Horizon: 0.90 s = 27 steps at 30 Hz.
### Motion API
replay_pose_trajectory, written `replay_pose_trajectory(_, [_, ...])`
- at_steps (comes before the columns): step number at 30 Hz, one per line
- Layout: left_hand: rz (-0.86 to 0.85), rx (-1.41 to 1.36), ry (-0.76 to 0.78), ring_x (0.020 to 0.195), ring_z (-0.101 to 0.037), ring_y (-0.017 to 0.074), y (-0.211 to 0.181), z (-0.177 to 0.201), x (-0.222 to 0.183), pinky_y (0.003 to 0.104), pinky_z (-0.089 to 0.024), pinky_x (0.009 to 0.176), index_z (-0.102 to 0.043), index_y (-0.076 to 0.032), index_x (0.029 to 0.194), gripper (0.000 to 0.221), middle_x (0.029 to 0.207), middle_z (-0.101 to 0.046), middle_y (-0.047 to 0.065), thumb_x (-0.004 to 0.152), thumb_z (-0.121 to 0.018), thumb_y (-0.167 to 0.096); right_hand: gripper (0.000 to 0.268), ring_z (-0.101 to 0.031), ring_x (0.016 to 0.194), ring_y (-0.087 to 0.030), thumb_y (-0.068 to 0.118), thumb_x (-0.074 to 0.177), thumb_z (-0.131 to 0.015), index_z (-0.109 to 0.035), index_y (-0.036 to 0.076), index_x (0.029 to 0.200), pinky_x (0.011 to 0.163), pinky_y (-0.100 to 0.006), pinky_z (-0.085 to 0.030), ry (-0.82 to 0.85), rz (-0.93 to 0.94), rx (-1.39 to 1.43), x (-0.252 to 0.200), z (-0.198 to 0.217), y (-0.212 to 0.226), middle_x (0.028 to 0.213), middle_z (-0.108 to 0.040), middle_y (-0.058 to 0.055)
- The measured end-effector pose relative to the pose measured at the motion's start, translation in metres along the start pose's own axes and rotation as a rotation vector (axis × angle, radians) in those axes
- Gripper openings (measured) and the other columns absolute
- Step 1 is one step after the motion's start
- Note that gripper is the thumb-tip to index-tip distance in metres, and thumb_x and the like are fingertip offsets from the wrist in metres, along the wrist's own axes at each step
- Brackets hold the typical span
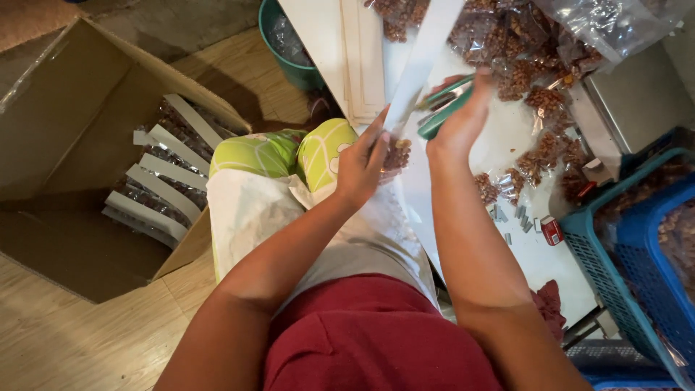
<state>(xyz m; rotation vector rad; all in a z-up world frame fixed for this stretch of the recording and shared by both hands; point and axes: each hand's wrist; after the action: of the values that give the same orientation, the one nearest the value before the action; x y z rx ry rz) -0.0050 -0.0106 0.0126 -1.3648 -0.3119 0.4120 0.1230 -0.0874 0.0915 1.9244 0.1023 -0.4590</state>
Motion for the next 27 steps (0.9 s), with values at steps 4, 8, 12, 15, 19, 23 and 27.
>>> replay_pose_trajectory(4, [-0.073, -0.071, -0.014, 0.061, -0.041, 0.0051, 0.006, -0.006, -0.003, 0.023, -0.039, 0.058, -0.045, -0.034, 0.156, 0.045, 0.068, -0.054, -0.008, 0.111, -0.042, -0.037, 0.04, -0.066, 0.061, -0.024, 0.049, 0.084, -0.058, -0.064, 0.01, 0.077, 0.061, -0.04, -0.055, 0.12, 0.099, 0.072, 0.0, -0.003, 0.001, 0.068, -0.063, -0.006])
replay_pose_trajectory(8, [-0.09, -0.073, -0.086, 0.09, -0.066, 0.0029, 0.01, -0.014, 0.0, 0.02, -0.054, 0.079, -0.047, -0.038, 0.152, 0.043, 0.124, -0.076, -0.006, 0.109, -0.042, -0.044, 0.047, -0.059, 0.063, -0.021, 0.061, 0.07, -0.062, -0.062, 0.015, 0.083, 0.061, -0.037, -0.049, 0.08, -0.15, -0.099, -0.024, -0.02, 0.007, 0.068, -0.056, -0.002])
replay_pose_trajectory(12, [-0.123, -0.023, -0.075, 0.08, -0.061, 0.0027, 0.015, -0.013, 0.0, 0.021, -0.053, 0.079, -0.042, -0.039, 0.155, 0.046, 0.108, -0.077, -0.014, 0.109, -0.043, -0.033, 0.043, -0.059, 0.06, -0.019, 0.056, 0.074, -0.062, -0.062, 0.015, 0.084, 0.057, -0.035, -0.048, 0.102, -0.122, -0.065, -0.028, -0.024, 0.0, 0.067, -0.057, -0.001])
replay_pose_trajectory(15, [-0.155, 0.045, -0.045, 0.068, -0.059, 0.0083, 0.015, -0.018, -0.002, 0.025, -0.047, 0.066, -0.039, -0.038, 0.158, 0.047, 0.085, -0.069, -0.008, 0.111, -0.041, -0.036, 0.053, -0.072, 0.091, -0.028, 0.045, 0.078, -0.062, -0.07, 0.003, 0.11, 0.08, -0.038, -0.057, 0.011, -0.03, 0.034, -0.029, -0.026, -0.008, 0.1, -0.074, -0.012])
replay_pose_trajectory(19, [-0.184, 0.139, 0.005, 0.072, -0.062, 0.0125, 0.005, -0.019, -0.009, 0.028, -0.048, 0.066, -0.037, -0.042, 0.157, 0.047, 0.096, -0.073, -0.006, 0.11, -0.039, -0.036, 0.036, -0.039, 0.038, -0.019, 0.039, 0.077, -0.053, -0.046, 0.012, 0.054, 0.041, -0.031, -0.033, 0.038, 0.029, 0.146, -0.031, -0.023, -0.007, 0.045, -0.04, -0.005])
replay_pose_trajectory(23, [0.009, -0.011, 0.104, 0.072, -0.062, 0.0145, -0.027, -0.008, -0.024, 0.031, -0.052, 0.071, -0.058, -0.015, 0.146, 0.045, 0.077, -0.067, 0.0, 0.105, -0.046, -0.03, 0.056, -0.071, 0.103, -0.032, 0.048, 0.078, -0.064, -0.07, 0.01, 0.119, 0.095, -0.041, -0.056, 0.313, -0.153, 0.181, 0.018, 0.031, -0.017, 0.107, -0.075, -0.013])
replay_pose_trajectory(27, [0.266, -0.238, 0.073, 0.095, -0.076, 0.0223, -0.011, -0.002, -0.024, 0.042, -0.06, 0.09, -0.071, -0.018, 0.125, 0.032, 0.095, -0.078, 0.007, 0.099, -0.063, -0.036, 0.05, -0.076, 0.063, -0.022, 0.037, 0.08, -0.082, -0.062, 0.007, 0.114, 0.052, -0.04, -0.063, 0.127, 0.052, -0.927, 0.102, 0.147, -0.023, 0.089, -0.073, -0.013])
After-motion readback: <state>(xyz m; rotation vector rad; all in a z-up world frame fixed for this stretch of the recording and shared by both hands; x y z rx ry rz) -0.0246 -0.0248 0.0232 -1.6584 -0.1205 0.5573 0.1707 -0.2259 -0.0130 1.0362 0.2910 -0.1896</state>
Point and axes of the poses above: each hand's wrist, its own x-axis towards the middle knuckle, its own z-axis out of the back of the hand, y = z × x
